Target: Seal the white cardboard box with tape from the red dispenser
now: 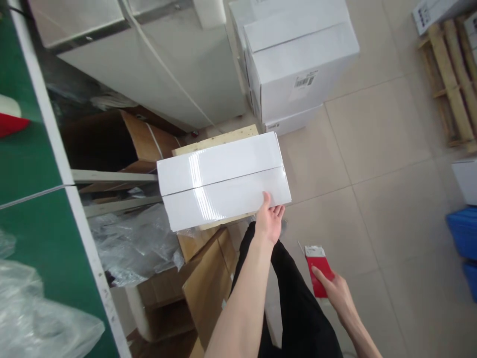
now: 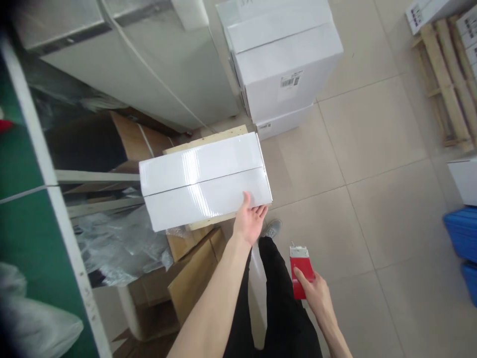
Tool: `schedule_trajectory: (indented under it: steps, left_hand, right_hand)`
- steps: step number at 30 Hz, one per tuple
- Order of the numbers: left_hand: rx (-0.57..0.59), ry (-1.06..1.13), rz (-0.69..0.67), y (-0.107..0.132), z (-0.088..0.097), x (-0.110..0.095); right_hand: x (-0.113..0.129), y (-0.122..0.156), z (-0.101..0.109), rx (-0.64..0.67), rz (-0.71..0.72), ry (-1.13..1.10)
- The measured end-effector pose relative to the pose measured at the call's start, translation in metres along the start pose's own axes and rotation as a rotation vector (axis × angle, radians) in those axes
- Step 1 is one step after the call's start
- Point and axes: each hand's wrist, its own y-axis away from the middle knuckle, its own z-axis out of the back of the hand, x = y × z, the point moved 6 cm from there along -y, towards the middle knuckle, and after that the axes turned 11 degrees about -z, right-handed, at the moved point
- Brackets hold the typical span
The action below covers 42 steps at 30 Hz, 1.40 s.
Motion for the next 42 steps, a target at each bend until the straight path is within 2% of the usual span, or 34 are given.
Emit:
schedule_trajectory:
  steps: [2, 4, 7, 9, 11, 14, 17, 19, 22, 23, 25, 26, 28, 30, 33, 38, 40, 42]
  left_hand:
    - [0.017, -0.087, 0.049, 0.023, 0.020, -0.021]
    - [0.055, -0.197, 0.059, 0.051, 0.040, -0.050]
    - [0.355, -0.658, 0.056, 0.092, 0.049, -0.089]
    - [0.517, -0.823, 0.102, 0.109, 0.047, -0.108]
    - [0.606, -0.851, 0.125, 0.113, 0.041, -0.127]
    - [0.655, -0.835, 0.156, 0.104, 0.037, -0.153]
    - [0.682, -0.882, 0.163, 0.089, 0.039, -0.174]
    - [0.679, -0.967, 0.080, 0.072, 0.038, -0.192]
    - [0.667, -1.174, -0.208, 0.021, 0.021, -0.238]
    - [0.659, -1.239, -0.347, -0.003, 0.010, -0.259]
    - [0.546, -1.350, -0.649, -0.058, -0.010, -0.307]
    - [0.483, -1.398, -0.751, -0.087, -0.019, -0.328]
    - [0.436, -1.455, -0.787, -0.141, -0.031, -0.354]
    - [0.486, -1.508, -0.781, -0.182, -0.039, -0.364]
    - [0.521, -1.532, -0.793, -0.220, -0.044, -0.364]
    - [0.502, -1.574, -0.815, -0.258, -0.042, -0.358]
    - [0.523, -1.620, -0.772, -0.270, -0.037, -0.348]
    - [0.553, -1.673, -0.673, -0.279, -0.027, -0.331]
  right_hand:
    - [-0.001, 0.019, 0.006, 0.009, -0.015, -0.060]
    - [0.010, 0.042, 0.006, 0.052, 0.029, -0.075]
    - [0.047, 0.086, -0.003, 0.083, 0.195, -0.028]
    - [0.077, 0.114, -0.018, 0.092, 0.342, 0.052]
    - [0.105, 0.138, -0.038, 0.093, 0.506, 0.158]
    - [0.135, 0.161, -0.066, 0.067, 0.706, 0.272]
    - [0.154, 0.172, -0.088, 0.071, 0.723, 0.300]
    - [0.165, 0.175, -0.100, 0.099, 0.633, 0.300]
    - [0.184, 0.181, -0.117, 0.201, 0.448, 0.215]
    - [0.191, 0.182, -0.124, 0.251, 0.396, 0.163]
    - [0.204, 0.186, -0.139, 0.348, 0.322, 0.065]
    - [0.210, 0.186, -0.147, 0.380, 0.291, 0.031]
    - [0.220, 0.184, -0.161, 0.390, 0.240, -0.013]
    - [0.230, 0.180, -0.173, 0.349, 0.200, -0.045]
    - [0.250, 0.173, -0.191, 0.318, 0.149, -0.099]
    - [0.278, 0.163, -0.207, 0.262, 0.121, -0.135]
    - [0.280, 0.160, -0.208, 0.235, 0.098, -0.112]
    - [0.279, 0.157, -0.209, 0.227, 0.082, -0.092]
